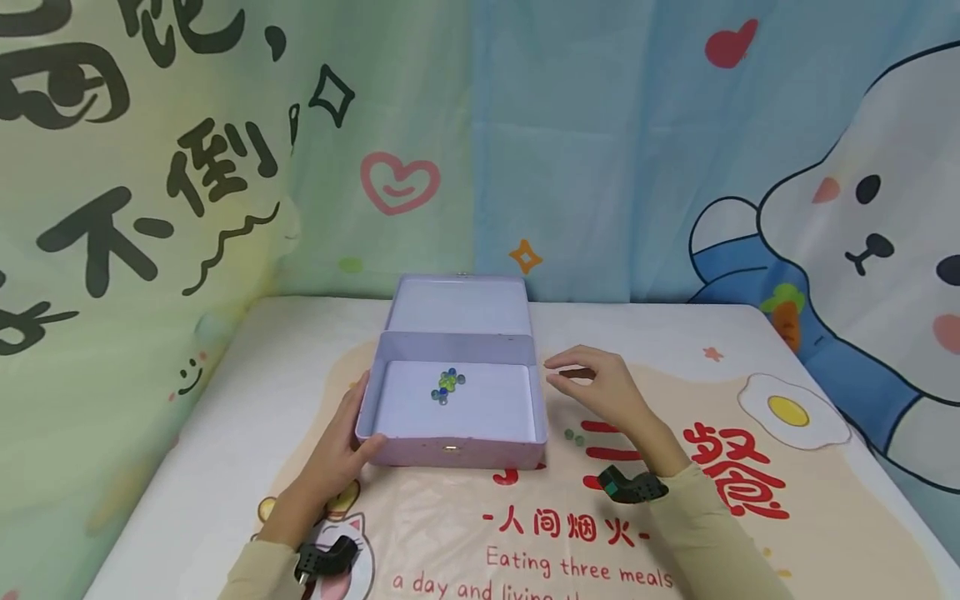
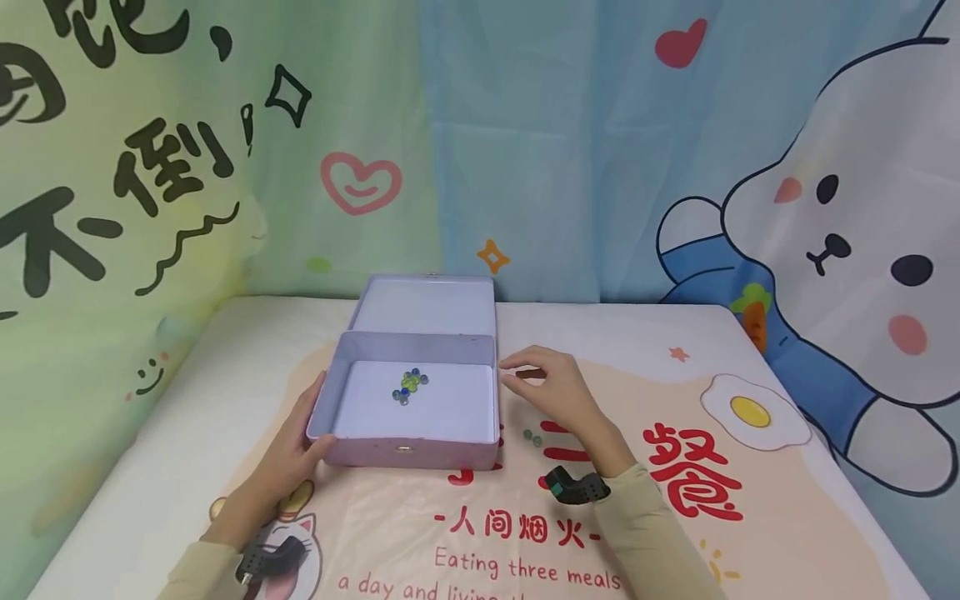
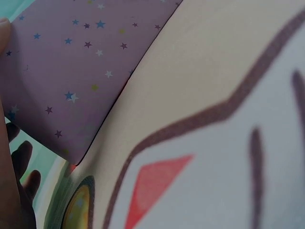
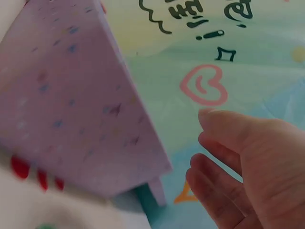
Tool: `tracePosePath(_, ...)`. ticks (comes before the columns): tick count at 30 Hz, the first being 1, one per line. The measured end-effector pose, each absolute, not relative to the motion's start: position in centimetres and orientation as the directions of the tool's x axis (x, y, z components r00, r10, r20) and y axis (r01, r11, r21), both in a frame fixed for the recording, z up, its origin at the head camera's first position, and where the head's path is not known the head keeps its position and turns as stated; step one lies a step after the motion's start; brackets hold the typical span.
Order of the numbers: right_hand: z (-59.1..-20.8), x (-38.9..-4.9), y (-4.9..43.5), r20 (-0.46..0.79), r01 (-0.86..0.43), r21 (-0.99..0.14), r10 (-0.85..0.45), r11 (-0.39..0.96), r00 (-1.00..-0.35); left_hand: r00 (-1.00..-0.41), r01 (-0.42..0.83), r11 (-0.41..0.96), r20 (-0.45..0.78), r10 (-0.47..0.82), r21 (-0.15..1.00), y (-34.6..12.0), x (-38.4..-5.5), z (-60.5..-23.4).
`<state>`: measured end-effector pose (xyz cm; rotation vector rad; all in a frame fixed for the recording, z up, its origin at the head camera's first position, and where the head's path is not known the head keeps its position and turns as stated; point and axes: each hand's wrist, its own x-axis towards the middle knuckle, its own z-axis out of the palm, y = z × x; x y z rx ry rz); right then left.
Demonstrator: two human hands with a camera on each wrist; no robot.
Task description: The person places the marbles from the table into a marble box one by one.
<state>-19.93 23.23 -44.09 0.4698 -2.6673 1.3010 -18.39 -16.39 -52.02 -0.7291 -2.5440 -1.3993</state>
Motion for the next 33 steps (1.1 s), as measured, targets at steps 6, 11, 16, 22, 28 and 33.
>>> tracePosePath(6, -45.7, -18.4, 25.0, 0.224, -0.276, -0.732, -0.163, 0.623, -0.961, -0.874, 0.475, 0.457, 0.343, 0.344, 0.752, -16.5, -18.4, -52.0)
tracePosePath(11, -47.1, -18.0, 25.7, 0.187, -0.216, -0.745, -0.113, 0.631, -0.976, -0.874, 0.475, 0.460, 0.340, 0.348, 0.750, -16.5, -18.5, -52.1)
tracePosePath(16, -47.8, -17.9, 26.0, 0.165, -0.188, -0.735, -0.097, 0.651, -0.981, -0.875, 0.474, 0.453, 0.346, 0.338, 0.755, -16.4, -18.5, -52.4)
tracePosePath(22, -47.8, -17.9, 26.4, 0.119, -0.183, -0.681, -0.139, 0.710, -0.983, -0.875, 0.474, 0.440, 0.352, 0.332, 0.763, -16.5, -18.5, -52.4)
tracePosePath(28, -47.5, -17.8, 26.8, 0.039, -0.213, -0.600, -0.238, 0.771, -0.970, -0.884, 0.457, 0.471, 0.329, 0.332, 0.754, -16.3, -18.3, -52.1)
tracePosePath(33, -47.6, -17.6, 27.0, -0.034, -0.195, -0.549, -0.255, 0.813, -0.966, -0.885, 0.453, 0.465, 0.319, 0.341, 0.761, -16.2, -18.2, -51.8)
